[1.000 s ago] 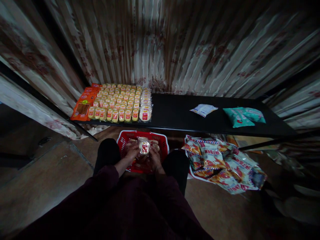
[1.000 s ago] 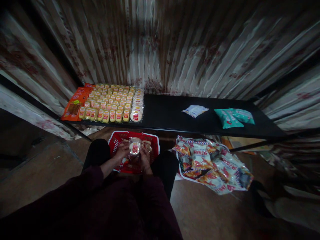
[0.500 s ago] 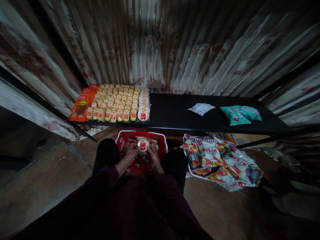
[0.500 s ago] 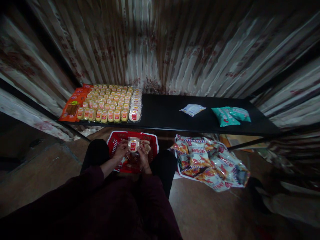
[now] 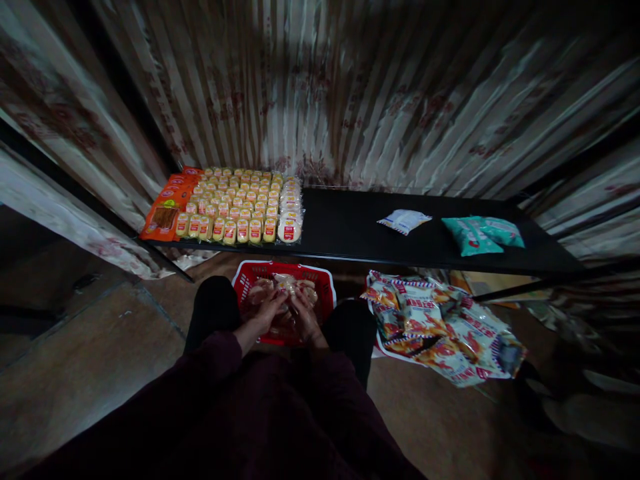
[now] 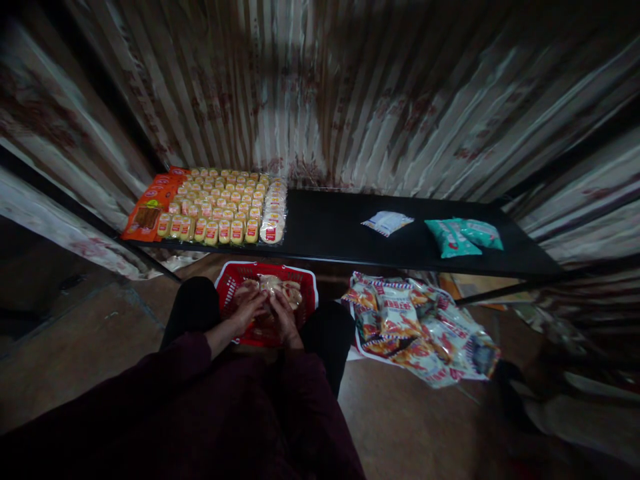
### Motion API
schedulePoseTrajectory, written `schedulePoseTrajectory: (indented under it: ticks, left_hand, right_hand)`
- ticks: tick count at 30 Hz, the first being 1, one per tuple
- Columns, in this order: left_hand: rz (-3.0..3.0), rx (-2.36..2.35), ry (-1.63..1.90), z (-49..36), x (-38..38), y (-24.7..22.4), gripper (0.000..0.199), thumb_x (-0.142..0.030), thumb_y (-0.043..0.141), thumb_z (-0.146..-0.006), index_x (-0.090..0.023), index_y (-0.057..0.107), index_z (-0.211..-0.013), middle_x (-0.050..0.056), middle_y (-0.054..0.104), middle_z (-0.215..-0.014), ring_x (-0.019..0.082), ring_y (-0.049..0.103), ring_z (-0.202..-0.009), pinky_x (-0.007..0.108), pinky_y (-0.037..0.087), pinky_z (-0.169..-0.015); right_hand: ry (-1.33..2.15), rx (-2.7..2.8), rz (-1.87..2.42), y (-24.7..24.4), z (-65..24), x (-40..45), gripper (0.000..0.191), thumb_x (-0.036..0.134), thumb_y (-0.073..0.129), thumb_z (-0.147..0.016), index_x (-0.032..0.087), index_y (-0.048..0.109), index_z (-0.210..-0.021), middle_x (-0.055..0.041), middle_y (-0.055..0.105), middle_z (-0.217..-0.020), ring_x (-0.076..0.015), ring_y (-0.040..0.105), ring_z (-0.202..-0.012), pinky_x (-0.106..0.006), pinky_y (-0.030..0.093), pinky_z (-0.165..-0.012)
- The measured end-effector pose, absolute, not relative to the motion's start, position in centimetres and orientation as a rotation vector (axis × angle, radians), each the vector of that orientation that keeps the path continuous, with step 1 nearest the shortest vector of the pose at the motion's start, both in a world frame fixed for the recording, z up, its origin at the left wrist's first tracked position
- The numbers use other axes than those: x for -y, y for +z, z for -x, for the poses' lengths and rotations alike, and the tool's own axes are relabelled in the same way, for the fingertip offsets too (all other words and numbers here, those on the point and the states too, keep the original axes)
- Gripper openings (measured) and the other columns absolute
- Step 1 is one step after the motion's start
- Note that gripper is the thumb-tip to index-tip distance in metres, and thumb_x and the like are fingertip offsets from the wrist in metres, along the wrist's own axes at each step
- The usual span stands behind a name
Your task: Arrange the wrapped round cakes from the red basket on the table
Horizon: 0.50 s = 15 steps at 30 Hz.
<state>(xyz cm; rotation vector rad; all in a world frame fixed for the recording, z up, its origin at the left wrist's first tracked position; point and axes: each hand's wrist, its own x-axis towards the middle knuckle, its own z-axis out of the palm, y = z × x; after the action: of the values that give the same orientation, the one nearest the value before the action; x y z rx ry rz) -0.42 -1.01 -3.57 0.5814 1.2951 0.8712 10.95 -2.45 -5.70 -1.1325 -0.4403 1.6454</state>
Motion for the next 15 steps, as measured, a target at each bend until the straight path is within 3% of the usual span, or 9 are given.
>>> schedulePoseTrajectory:
  ticks: [7, 15]
  left_hand:
    - [-0.441, -1.317, 0.897, 0.3, 0.9, -2.7, 0.026, -0.030, 0.072, -0.072, -0.017, 0.065, -0.093, 0.009, 0.070, -0.103, 0.019, 0.066, -0.093, 0.024, 0.053, -0.072]
    - [-0.264, -1.308, 0.882, 1.4, 0.3, -3.6, 0.022, -0.018, 0.061, -0.077, -0.014, 0.064, -0.099, 0.009, 0.071, -0.096, 0.017, 0.067, -0.080, 0.028, 0.056, -0.068]
  right_hand:
    - [1.666, 0.508, 1.121, -6.5, -11.0, 2.7, 0.044, 0.047, 0.076, -0.059, 0.023, 0.071, -0.096, -0.0039, 0.072, -0.101, -0.0208, 0.062, -0.099, -0.033, 0.046, -0.088]
    - [1.599, 0.525, 1.215, -6.6, -11.1, 2.7, 0.044, 0.042, 0.076, -0.057, 0.023, 0.072, -0.097, -0.0013, 0.071, -0.087, -0.0201, 0.062, -0.093, -0.030, 0.048, -0.081]
